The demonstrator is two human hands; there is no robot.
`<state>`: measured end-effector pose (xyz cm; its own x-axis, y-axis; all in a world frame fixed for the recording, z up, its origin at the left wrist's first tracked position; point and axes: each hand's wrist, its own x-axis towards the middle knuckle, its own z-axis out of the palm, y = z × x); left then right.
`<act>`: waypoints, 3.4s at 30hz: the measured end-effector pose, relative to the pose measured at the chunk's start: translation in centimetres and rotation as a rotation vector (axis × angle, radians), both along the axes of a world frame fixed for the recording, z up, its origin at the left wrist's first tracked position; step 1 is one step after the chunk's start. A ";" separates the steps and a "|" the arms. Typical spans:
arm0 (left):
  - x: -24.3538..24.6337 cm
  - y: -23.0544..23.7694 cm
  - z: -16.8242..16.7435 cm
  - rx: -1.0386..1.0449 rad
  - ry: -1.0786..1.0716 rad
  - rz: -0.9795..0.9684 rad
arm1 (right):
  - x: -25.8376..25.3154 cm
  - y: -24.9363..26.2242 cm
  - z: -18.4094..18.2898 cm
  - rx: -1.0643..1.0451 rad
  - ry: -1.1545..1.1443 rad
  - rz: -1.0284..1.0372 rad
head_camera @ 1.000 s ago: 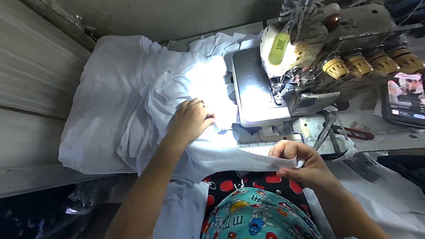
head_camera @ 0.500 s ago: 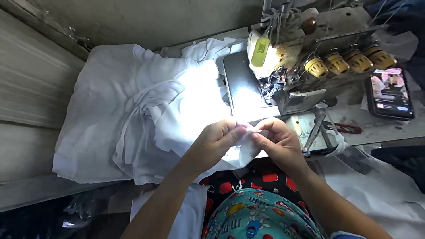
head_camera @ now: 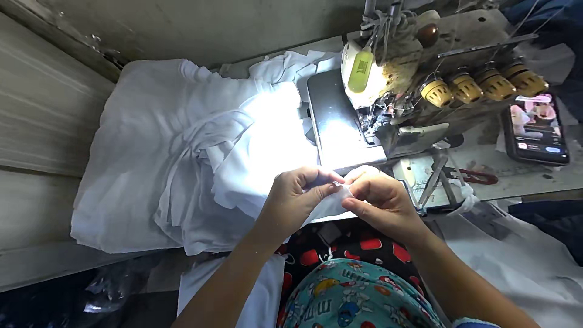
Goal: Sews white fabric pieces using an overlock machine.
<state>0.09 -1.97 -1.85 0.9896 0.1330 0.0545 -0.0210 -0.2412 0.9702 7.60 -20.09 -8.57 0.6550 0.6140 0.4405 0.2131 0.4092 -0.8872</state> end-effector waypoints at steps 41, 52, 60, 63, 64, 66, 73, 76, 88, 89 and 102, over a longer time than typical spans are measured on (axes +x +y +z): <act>7.6 -4.8 -3.0 0.468 -0.539 0.077 | 3.2 -3.9 1.7 -0.240 0.012 -0.413; 6.3 -6.4 -5.2 0.634 -0.332 0.170 | 2.8 -4.2 -0.8 -0.352 0.004 -0.464; 7.8 -4.7 -5.1 0.736 -0.259 0.102 | 4.3 -3.5 -1.0 -0.586 -0.429 -0.678; 8.5 -4.0 -4.8 0.749 -0.229 0.068 | 4.0 -3.7 -1.3 -0.610 -0.475 -0.670; 9.1 -3.6 -4.3 0.748 -0.202 0.043 | 4.0 -3.7 -1.4 -0.619 -0.478 -0.658; 10.7 -2.6 -3.2 0.751 -0.145 0.018 | 3.9 -3.9 -1.3 -0.641 -0.483 -0.633; 17.0 1.0 -8.9 0.852 -0.190 0.151 | 3.5 -4.1 -0.7 -0.539 -0.461 -0.509; 14.4 1.6 -10.7 0.811 -0.401 0.318 | 3.1 -4.0 -0.7 -0.457 -0.470 -0.425; 1.4 -5.0 -5.1 0.608 -0.370 0.071 | 3.4 -4.1 -1.5 -0.391 -0.520 -0.252; 2.1 -5.4 -4.8 0.611 -0.385 0.054 | 3.9 -4.6 -1.5 -0.398 -0.487 -0.292; 10.7 8.9 -7.6 1.190 0.191 0.350 | 3.5 -7.1 -1.1 -0.427 -0.411 -0.465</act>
<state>10.77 6.96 -9.44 0.9166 0.3567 0.1807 0.3378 -0.9325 0.1276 11.05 -27.19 -9.67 0.7231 0.4860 0.4909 0.6278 -0.1658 -0.7605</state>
